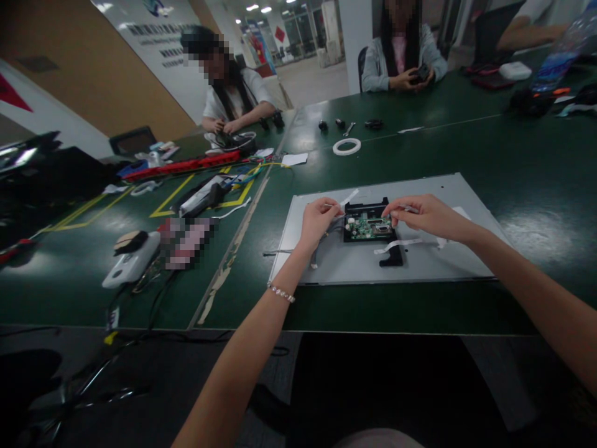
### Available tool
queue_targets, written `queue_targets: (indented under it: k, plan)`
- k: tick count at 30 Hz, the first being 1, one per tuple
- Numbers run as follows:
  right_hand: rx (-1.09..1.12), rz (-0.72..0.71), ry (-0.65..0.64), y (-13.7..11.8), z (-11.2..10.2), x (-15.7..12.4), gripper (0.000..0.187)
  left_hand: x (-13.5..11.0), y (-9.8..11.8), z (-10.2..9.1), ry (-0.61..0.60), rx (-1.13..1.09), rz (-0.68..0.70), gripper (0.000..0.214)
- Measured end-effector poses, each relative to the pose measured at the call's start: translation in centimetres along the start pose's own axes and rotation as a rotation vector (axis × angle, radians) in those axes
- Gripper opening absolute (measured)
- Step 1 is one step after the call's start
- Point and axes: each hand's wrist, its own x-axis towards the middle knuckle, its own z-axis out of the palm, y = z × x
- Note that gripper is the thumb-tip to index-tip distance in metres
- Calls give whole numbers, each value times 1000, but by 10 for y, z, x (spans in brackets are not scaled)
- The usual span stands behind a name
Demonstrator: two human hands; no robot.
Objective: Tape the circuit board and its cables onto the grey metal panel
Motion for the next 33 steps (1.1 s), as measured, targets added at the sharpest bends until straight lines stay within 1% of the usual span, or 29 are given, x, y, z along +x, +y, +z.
queue_targets:
  k: [3, 6, 8, 12, 14, 16, 19, 22, 29, 33]
  plan:
    - [-156, -54, 56, -1, 1, 3, 36, 0, 0, 0, 7, 77, 39, 11]
    - [-293, -101, 145, -2, -1, 15, 35, 1, -2, 0, 24, 140, 17, 14]
    - [-402, -130, 171, -2, -3, 27, 36, 1, -3, 1, 27, 201, 0, 17]
    - [-628, -211, 130, -7, 2, 56, 38, 1, -3, 6, 21, 330, 11, 17]
    - [-716, -230, 117, -10, 10, 67, 39, 0, -2, 8, 27, 389, 32, 18]
    - [-782, -215, 106, -13, 21, 74, 41, -1, 1, 9, 31, 442, 49, 18]
    - [-846, -169, 91, -13, 37, 78, 43, -2, 3, 11, 35, 526, 53, 18]
    - [-879, -160, 53, -10, 45, 78, 43, -4, 5, 13, 27, 625, 49, 20]
    - [-860, -146, 33, -3, 45, 82, 44, -4, 7, 17, 13, 778, 85, 18]
    - [-831, -190, 33, 2, 45, 88, 46, -3, 6, 17, 13, 792, 77, 16]
